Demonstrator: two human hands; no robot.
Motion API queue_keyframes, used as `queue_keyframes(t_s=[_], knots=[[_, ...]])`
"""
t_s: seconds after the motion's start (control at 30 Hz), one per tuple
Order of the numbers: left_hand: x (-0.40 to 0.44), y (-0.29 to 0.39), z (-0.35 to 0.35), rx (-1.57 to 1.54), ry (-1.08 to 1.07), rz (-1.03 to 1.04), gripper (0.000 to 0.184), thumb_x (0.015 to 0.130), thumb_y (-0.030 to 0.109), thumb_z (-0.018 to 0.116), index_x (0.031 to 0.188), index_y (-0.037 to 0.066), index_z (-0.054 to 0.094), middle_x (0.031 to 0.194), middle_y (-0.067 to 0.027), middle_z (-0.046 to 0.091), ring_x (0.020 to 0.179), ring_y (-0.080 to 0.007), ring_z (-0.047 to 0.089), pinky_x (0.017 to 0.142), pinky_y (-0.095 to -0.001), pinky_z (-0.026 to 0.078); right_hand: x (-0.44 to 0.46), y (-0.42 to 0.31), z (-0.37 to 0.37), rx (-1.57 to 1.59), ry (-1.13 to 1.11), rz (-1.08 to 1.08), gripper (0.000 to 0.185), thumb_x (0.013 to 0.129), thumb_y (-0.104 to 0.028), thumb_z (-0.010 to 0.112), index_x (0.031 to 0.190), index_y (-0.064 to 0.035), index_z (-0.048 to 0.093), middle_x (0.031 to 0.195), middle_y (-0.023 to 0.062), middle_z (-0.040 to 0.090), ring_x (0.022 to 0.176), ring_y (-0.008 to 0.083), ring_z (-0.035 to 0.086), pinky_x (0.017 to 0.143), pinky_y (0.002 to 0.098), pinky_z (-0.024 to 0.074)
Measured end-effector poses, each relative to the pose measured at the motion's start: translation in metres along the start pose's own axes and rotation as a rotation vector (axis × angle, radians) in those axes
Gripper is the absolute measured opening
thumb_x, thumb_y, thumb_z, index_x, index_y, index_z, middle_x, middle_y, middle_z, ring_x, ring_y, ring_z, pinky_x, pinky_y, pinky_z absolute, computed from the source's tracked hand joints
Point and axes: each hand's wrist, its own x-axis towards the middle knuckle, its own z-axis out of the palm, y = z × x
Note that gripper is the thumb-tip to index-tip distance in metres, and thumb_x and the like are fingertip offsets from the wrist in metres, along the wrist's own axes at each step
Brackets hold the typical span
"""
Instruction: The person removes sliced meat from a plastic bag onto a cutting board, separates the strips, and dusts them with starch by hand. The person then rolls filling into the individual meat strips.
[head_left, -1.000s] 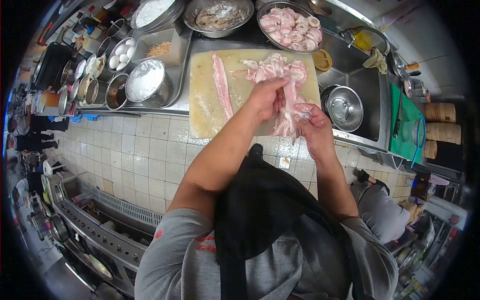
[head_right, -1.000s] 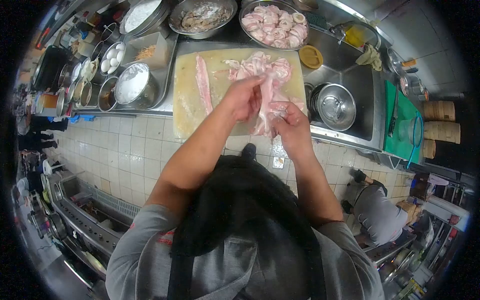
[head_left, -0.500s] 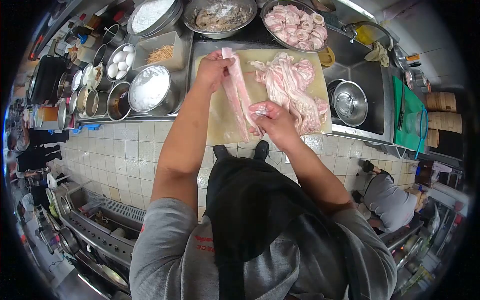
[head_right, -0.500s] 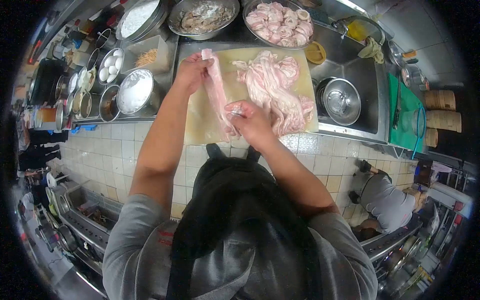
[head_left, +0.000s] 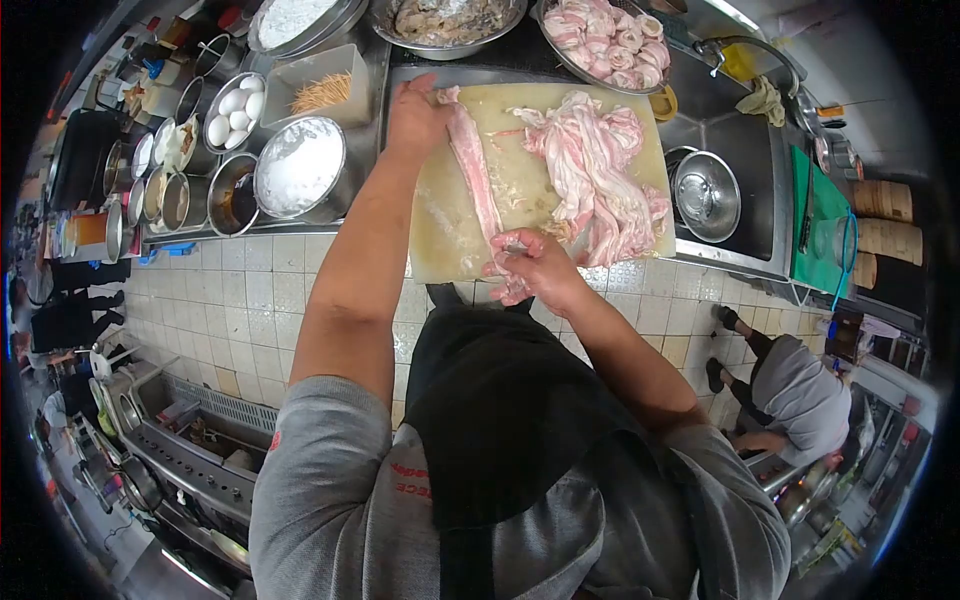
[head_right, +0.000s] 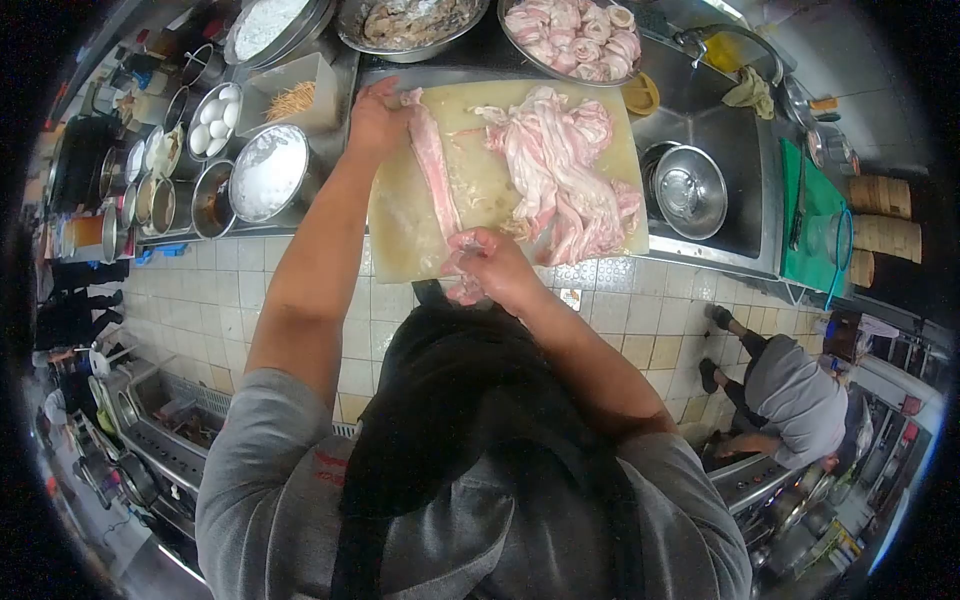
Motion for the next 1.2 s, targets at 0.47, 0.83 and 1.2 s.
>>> queue_keyframes(t_s=[0.47,0.83,1.2], knots=[[-0.199,-0.016,-0.046,-0.579,0.280,-0.203,0.038,0.086,0.005,0.069,0.123,0.002,0.060,0.096,-0.0015,0.064,0.070,-0.0052,0.053,0.064,-0.0209,0.046,-0.022,-0.035,-0.036,-0.492,-0.129,-0.021,0.030,0.096,-0.014,0.056,0.124,-0.0023,0.058,0.101,0.0101,0.070,0.082,0.0152,0.067,0.067,0.0279,0.0568],[-0.409,-0.119,-0.080,-0.451,0.428,-0.654,0.032,0.092,0.016,0.063,0.120,0.000,0.060,0.091,-0.0045,0.063,0.072,-0.0095,0.058,0.063,-0.0242,0.050,0.106,-0.109,0.196,-1.583,-0.293,-0.934,0.063,0.084,-0.035,0.069,0.137,-0.0077,0.049,0.139,0.0226,0.049,0.131,0.0343,0.046,0.108,0.0418,0.0371],[-0.488,-0.170,-0.088,-0.578,0.380,-0.920,0.030,0.090,0.015,0.064,0.117,0.000,0.061,0.087,-0.0036,0.062,0.067,-0.0094,0.054,0.060,-0.0243,0.047,0.194,-0.095,0.247,-1.937,-0.416,-0.181,0.049,0.078,-0.048,0.070,0.096,-0.0026,0.074,0.106,0.0140,0.070,0.103,0.0342,0.064,0.089,0.0409,0.0502]])
